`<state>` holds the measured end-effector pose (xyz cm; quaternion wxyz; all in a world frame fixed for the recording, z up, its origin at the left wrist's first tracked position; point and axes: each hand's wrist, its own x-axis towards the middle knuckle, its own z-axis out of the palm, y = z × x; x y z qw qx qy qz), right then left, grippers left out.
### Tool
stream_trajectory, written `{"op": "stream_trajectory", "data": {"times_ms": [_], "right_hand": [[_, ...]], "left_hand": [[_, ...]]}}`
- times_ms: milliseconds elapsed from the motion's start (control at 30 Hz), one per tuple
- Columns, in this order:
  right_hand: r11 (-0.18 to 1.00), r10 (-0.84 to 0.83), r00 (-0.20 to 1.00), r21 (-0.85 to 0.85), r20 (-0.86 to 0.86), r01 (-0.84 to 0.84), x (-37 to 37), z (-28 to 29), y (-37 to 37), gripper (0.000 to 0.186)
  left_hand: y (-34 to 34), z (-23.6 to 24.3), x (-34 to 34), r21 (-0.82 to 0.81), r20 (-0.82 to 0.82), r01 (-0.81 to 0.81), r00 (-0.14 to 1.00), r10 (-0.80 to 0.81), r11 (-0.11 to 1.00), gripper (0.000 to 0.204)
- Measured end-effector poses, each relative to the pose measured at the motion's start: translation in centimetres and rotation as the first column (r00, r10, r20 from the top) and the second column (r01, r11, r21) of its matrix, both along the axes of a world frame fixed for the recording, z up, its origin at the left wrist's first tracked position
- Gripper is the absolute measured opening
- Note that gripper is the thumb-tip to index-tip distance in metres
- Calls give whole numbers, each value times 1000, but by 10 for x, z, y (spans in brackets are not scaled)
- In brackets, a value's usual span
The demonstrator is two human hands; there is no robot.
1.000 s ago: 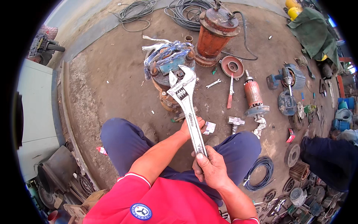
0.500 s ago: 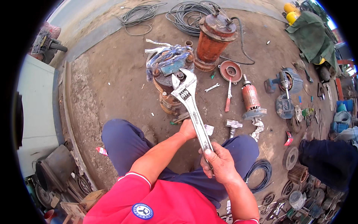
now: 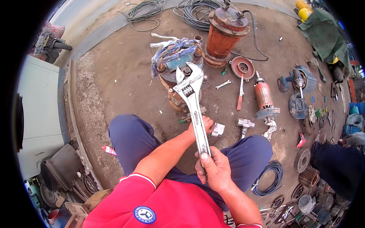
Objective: The person sits on the ground and works on a cylindrical motor assembly. They use a hammer to strike the top of the motor and a large adjustable wrench to tighten or loosen bolts on the assembly. The person repeatedly switches between the hammer and the wrench throughout the process.
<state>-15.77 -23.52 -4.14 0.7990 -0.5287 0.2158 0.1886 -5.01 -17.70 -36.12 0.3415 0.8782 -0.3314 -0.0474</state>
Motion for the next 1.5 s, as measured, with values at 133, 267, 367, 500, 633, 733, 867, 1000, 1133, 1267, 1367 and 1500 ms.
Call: {"op": "stream_trajectory", "data": {"times_ms": [133, 267, 367, 500, 633, 733, 867, 1000, 1133, 1267, 1367, 1500], "right_hand": [[995, 100, 986, -1, -136, -101, 15, 25, -40, 27], [999, -23, 999, -27, -45, 22, 9, -1, -9, 31], [998, -9, 999, -59, -36, 7, 5, 0, -6, 29], [989, 86, 991, -114, -99, -97, 23, 20, -47, 27], [998, 62, 998, -26, -24, -63, 17, 1, -21, 30], [998, 3, 1000, -64, -12, -3, 10, -14, -22, 27], [951, 151, 983, -257, -106, -174, 20, 8, -27, 26], [534, 312, 946, -806, -94, -256, 33, 24, -12, 40], [-59, 367, 927, -993, 71, 99, 9, 11, 15, 63], [-163, 318, 946, -979, 62, 119, 9, 8, 22, 64], [-130, 385, 914, -973, 129, 192, 13, 3, 3, 62], [-200, 485, 862, -940, 152, 278, 17, 6, -36, 60]], "left_hand": [[-5, 40, 5, 151, -38, 75, 997, -71, 986, 20], [-15, 27, 7, 124, 35, 13, 999, -18, 992, 18], [-16, -2, 12, 5, -27, 39, 999, -39, 999, 17], [-16, 56, 11, 103, -94, 52, 995, -42, 993, 20], [-18, 7, 10, 43, -9, -7, 1000, 8, 999, 22], [-19, 28, 16, 105, -92, 98, 992, -88, 990, 28], [-24, 20, 12, -12, 6, -31, 999, 31, 999, 18], [-17, 30, 10, -163, -445, -179, 891, 90, 970, 14], [-21, 57, 18, 200, -247, 69, 969, -18, 977, 18], [-20, 60, 19, 242, -167, 39, 986, 2, 970, 15], [-15, 49, 22, 299, -74, 118, 992, -100, 947, 18], [-18, 51, 14, 309, -77, 160, 987, -143, 938, 18]]}}
